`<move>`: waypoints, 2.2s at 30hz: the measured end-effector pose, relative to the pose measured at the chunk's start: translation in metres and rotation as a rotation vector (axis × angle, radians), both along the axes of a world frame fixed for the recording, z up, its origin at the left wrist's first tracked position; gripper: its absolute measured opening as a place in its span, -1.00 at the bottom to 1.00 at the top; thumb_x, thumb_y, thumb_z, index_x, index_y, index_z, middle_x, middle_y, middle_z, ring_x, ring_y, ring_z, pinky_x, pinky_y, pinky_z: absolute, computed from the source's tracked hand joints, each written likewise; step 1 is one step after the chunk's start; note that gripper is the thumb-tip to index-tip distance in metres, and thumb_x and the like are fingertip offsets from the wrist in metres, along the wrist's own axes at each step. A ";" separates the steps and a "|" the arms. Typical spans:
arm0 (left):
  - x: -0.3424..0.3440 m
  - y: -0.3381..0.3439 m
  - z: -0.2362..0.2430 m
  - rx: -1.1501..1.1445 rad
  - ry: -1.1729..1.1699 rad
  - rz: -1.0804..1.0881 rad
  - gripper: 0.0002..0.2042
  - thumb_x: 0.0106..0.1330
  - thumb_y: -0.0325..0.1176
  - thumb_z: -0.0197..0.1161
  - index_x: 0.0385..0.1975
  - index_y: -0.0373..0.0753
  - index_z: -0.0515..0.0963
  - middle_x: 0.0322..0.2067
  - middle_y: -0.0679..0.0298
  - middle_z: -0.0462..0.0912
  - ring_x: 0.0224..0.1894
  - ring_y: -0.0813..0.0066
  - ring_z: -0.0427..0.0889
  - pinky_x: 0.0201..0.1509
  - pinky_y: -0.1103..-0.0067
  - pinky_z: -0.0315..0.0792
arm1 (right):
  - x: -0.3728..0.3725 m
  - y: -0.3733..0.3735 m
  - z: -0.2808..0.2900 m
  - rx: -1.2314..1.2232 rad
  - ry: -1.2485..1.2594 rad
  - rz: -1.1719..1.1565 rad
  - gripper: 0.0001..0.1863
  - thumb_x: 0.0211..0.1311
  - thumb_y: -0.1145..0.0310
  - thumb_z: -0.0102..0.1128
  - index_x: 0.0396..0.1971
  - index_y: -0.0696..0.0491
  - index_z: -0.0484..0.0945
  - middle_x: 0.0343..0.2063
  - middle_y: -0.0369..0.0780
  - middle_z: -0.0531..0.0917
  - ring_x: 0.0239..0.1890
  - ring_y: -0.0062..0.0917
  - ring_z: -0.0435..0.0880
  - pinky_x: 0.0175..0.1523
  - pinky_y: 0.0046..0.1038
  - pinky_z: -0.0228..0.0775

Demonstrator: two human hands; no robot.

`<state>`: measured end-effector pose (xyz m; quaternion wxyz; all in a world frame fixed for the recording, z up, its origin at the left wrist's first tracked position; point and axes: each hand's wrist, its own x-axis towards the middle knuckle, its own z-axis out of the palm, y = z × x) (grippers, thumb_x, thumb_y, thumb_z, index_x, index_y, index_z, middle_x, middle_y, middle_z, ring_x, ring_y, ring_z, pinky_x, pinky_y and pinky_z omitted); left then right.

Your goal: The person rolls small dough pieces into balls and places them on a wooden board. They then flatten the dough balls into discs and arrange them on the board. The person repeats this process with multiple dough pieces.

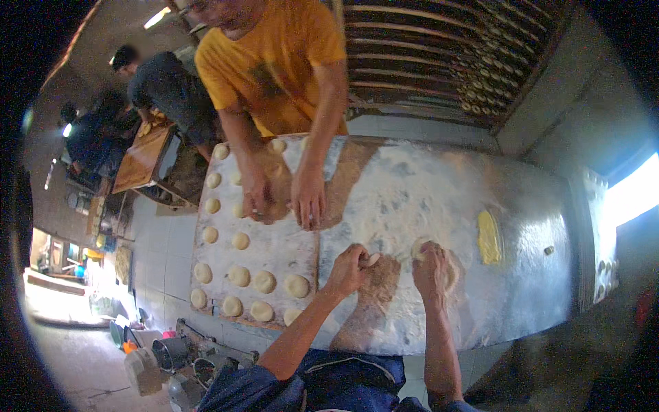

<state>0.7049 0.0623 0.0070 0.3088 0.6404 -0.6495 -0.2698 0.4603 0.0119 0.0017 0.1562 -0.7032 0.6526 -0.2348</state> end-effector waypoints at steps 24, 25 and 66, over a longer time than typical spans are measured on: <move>0.309 0.066 -0.009 -0.263 -0.461 0.616 -0.57 0.26 -0.51 0.27 0.16 -0.35 0.49 0.19 -0.18 0.45 0.25 -0.24 0.42 0.29 0.03 0.33 | 0.324 0.049 0.009 -0.189 -0.009 0.208 -0.45 0.10 0.36 0.40 0.09 0.25 0.48 0.06 0.16 0.56 0.17 0.07 0.53 0.17 0.05 0.42; 0.341 0.064 -0.035 -0.208 -0.496 0.580 -0.58 0.27 -0.52 0.26 0.16 -0.34 0.50 0.18 -0.19 0.46 0.25 -0.25 0.41 0.31 0.03 0.33 | 0.347 0.045 -0.026 -0.328 0.161 0.349 -0.47 0.09 0.36 0.35 0.07 0.26 0.50 0.03 0.15 0.57 0.15 0.04 0.54 0.15 0.05 0.42; -0.102 0.023 -0.024 -0.193 -0.377 -0.429 -0.37 0.45 -0.31 0.09 0.46 -0.48 0.15 0.42 -0.29 0.22 0.45 -0.28 0.24 0.56 0.05 0.08 | -0.061 0.063 -0.013 -0.085 0.158 0.351 -0.11 0.32 0.03 0.21 0.40 0.41 0.18 0.44 0.23 0.21 0.54 0.10 0.09 0.60 -0.02 -0.11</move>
